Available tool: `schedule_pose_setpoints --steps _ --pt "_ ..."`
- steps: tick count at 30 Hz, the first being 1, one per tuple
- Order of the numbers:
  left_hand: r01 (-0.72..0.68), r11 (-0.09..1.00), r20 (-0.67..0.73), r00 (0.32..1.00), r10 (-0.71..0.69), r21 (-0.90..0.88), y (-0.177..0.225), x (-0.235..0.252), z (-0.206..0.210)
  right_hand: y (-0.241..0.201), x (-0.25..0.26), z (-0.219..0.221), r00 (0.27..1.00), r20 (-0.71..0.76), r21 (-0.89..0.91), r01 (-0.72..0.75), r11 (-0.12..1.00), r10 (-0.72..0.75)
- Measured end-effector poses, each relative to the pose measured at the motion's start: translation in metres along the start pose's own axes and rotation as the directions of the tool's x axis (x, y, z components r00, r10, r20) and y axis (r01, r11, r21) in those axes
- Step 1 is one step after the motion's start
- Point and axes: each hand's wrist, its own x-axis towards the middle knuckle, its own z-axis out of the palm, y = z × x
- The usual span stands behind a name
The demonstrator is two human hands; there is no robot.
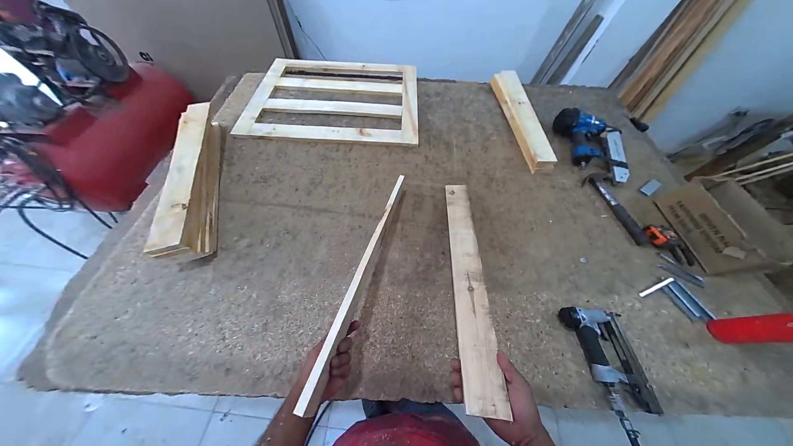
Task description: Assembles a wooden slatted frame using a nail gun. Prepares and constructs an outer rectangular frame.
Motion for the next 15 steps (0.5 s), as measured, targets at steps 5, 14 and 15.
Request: schedule_pose_setpoints --steps 5,14,15 --pt "0.012 0.958 -0.248 0.967 0.063 0.288 -0.009 0.003 0.006 -0.022 -0.01 -0.012 0.998 0.069 0.013 -0.014 1.0 0.013" --pt "0.057 0.923 -0.174 0.985 0.011 0.38 -0.028 -0.012 0.019 -0.03 -0.011 -0.023 1.0 -0.015 -0.141 0.001 0.99 -0.003" --pt "0.044 0.98 -0.053 0.998 -0.035 0.196 -0.032 -0.011 0.017 -0.029 -0.01 -0.025 0.999 -0.044 -0.152 0.002 0.988 -0.008"
